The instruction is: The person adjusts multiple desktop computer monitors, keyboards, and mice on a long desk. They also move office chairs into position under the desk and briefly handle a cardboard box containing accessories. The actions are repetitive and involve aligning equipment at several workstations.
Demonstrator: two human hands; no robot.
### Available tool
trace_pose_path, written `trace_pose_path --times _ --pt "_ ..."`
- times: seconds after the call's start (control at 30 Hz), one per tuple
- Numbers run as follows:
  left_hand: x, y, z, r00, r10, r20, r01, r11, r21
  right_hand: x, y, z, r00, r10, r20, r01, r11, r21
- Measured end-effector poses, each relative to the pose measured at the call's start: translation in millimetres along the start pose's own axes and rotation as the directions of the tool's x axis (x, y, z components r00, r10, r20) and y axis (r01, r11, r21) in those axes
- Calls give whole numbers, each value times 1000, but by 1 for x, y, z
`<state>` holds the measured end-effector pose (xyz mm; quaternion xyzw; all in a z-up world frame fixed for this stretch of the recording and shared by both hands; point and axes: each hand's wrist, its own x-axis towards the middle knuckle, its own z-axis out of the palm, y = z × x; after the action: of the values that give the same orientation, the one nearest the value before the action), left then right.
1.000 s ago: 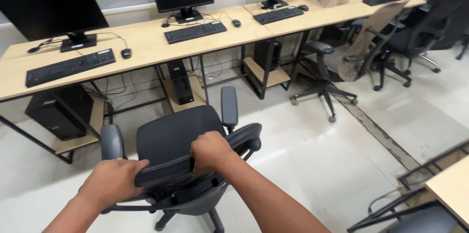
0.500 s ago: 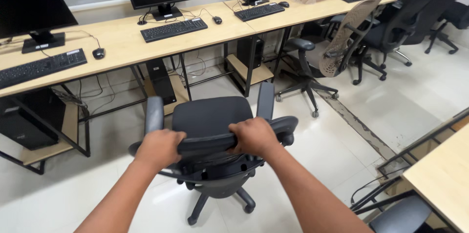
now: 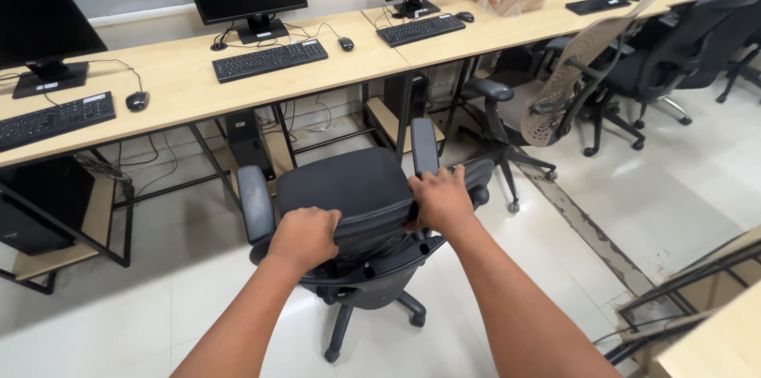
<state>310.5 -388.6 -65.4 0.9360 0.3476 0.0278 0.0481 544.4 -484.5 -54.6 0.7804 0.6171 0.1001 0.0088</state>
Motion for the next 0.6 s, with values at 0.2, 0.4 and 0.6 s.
trace_pose_path --times 0.2,0.4,0.6 --pt "58 -8 -10 1000 18 12 -18 1000 21 61 31 11 981 -4 193 -3 999 35" --pt "121 -32 -5 1000 15 -23 -14 998 60 121 46 26 988 -18 155 8 998 66" --pt "176 -46 -7 1000 -30 -11 30 998 48 184 66 43 988 -52 148 42 997 72"
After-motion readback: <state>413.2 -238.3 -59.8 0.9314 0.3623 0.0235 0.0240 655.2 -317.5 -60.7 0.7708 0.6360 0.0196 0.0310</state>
